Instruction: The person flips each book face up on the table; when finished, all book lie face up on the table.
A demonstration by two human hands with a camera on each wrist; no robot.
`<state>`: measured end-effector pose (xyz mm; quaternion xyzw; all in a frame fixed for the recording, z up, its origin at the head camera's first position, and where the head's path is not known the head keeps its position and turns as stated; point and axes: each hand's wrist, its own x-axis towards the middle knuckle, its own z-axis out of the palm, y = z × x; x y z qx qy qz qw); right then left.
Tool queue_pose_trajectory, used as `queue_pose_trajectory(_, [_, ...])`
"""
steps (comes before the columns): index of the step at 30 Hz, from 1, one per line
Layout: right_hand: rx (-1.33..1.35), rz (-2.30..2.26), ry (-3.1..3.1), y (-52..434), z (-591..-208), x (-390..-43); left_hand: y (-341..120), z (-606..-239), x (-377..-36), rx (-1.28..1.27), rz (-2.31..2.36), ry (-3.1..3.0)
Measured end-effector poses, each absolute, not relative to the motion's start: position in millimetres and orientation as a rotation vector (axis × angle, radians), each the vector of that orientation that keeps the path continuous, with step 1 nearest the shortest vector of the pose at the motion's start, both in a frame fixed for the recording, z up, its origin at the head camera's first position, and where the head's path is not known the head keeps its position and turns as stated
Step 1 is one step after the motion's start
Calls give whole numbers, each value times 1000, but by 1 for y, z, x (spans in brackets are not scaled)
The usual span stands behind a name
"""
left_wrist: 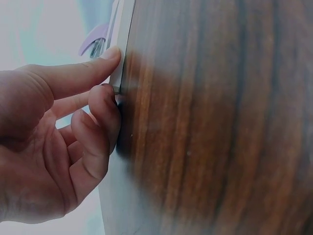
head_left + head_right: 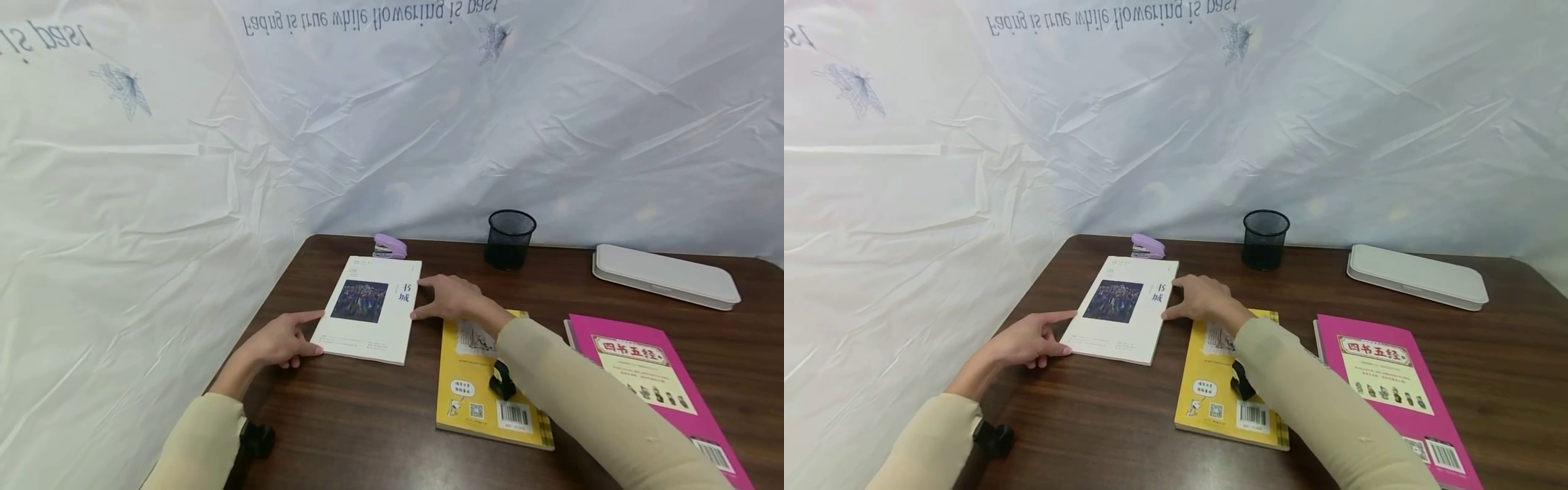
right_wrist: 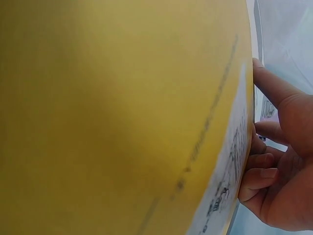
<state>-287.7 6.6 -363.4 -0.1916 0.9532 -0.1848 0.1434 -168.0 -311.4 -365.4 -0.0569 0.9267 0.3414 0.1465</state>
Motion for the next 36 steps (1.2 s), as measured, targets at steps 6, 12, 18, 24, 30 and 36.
queue_pose_trajectory(6, [-555,-538,2748,9,-362,-287,-312,-365,-169,-151,990,2669])
queue_pose_trajectory(12, [-557,-539,2750,10,-362,-287,-311,-365,-169,-166,990,2668])
queue_pose_trajectory(18, [-532,-542,2744,11,-362,-286,-309,-363,-169,-176,979,2661])
queue_pose_trajectory(24, [-532,-577,2733,11,-360,-286,-309,-363,-167,-174,977,2671])
queue_pose_trajectory(30, [-570,-715,2668,19,-351,-286,-308,-360,-165,-151,960,2709])
queue_pose_trajectory(36, [-703,-782,2709,38,-320,-288,-286,-344,-161,-32,914,2775])
